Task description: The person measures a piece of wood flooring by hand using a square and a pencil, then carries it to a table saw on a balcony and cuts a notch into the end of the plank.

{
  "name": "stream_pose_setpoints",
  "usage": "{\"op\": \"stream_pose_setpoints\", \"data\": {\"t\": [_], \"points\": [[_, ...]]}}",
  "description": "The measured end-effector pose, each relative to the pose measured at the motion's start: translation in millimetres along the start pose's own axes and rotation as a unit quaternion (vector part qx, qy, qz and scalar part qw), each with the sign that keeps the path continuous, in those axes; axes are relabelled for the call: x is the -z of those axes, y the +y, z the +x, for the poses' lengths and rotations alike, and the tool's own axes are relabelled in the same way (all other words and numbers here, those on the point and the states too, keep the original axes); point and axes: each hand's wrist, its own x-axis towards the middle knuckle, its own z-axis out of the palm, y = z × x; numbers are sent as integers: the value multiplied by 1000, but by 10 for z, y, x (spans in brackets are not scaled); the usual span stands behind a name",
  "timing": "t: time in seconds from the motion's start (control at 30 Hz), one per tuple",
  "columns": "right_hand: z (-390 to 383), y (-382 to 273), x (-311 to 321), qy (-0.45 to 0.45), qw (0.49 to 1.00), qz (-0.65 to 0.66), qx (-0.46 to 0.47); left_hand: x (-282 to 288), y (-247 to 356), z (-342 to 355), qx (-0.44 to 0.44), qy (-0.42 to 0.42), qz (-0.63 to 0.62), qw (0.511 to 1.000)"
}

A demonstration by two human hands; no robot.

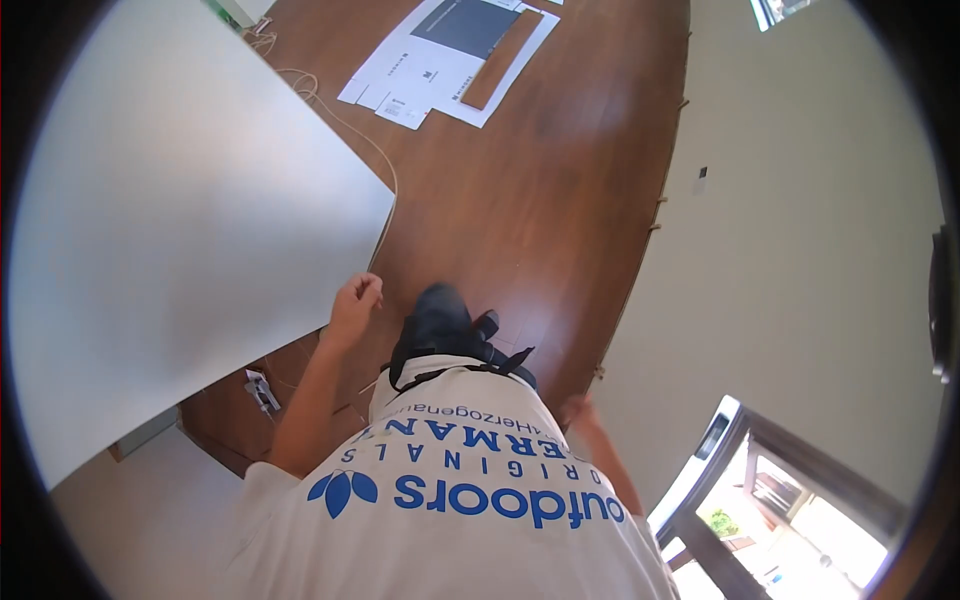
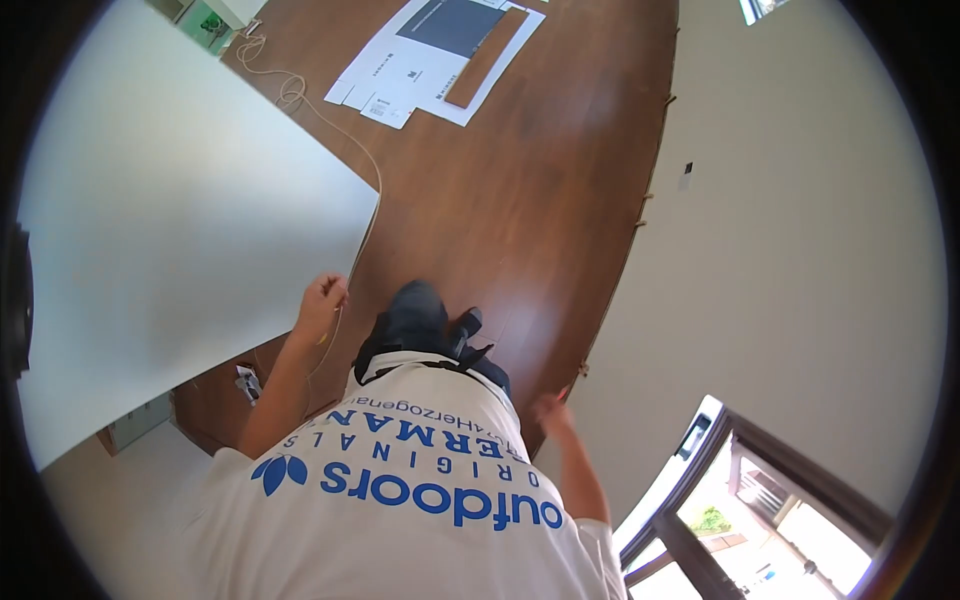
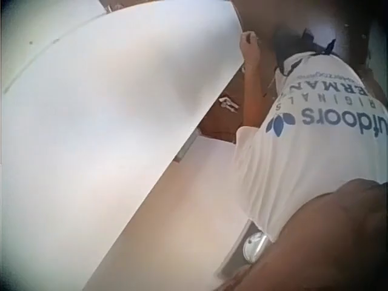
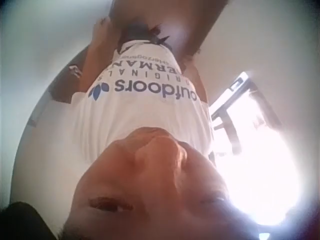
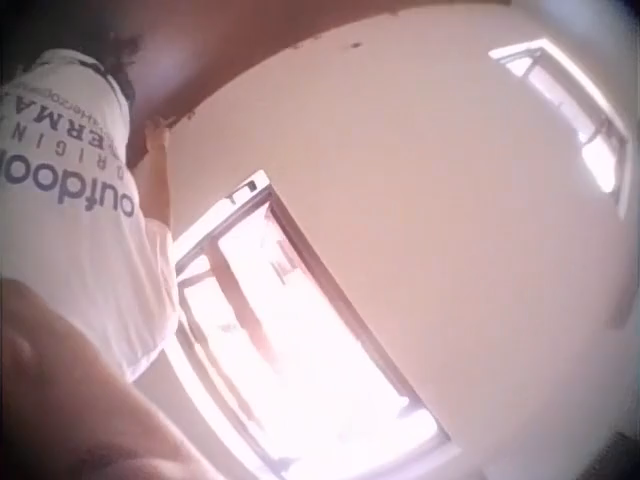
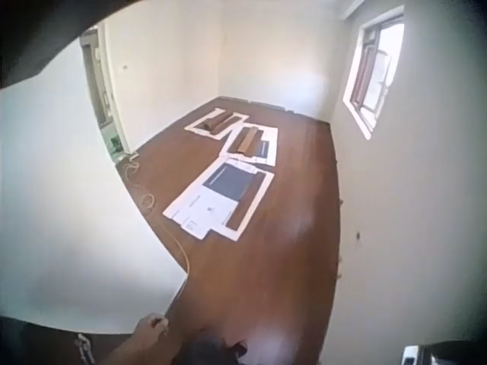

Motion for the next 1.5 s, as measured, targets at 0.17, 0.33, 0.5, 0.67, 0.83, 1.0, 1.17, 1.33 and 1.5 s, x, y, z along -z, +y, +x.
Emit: {"op": "stream_pose_setpoints", "data": {"t": [0.17, 0.33, 0.5, 0.67, 0.83, 1.0, 1.17, 1.33, 1.5], "points": [[1387, -1740, 1357, 138, 978, -102, 118, -147, 1322, 636, -188, 141, -81, 969], [2032, -2572, 1631, 108, 993, 23, 27, -190, 2920, 1631, -375, 202, 17, 904], [2299, -3184, 1501, -41, 997, 63, -1, -627, 4855, 2388, -687, 115, 70, 714], [2820, -3729, 2013, -85, 996, -18, 9, -1150, 5789, 3021, -757, 117, 124, 631], [3825, -3947, 3075, -75, 985, -145, 49, -1736, 6156, 4137, -718, 148, 135, 667], [5685, -5269, 4319, -35, 998, 3, 48, -2035, 6942, 4849, -673, 216, 130, 695], [6634, -7900, 5244, 13, 988, -96, 120, -2318, 7955, 5891, -660, 211, 75, 717], [7111, -9716, 5173, -27, 963, -139, 229, -2321, 8761, 6455, -713, 202, 65, 668], [7563, -10471, 5120, -65, 954, -152, 252, -2344, 9466, 7192, -754, 205, 68, 621]]}}
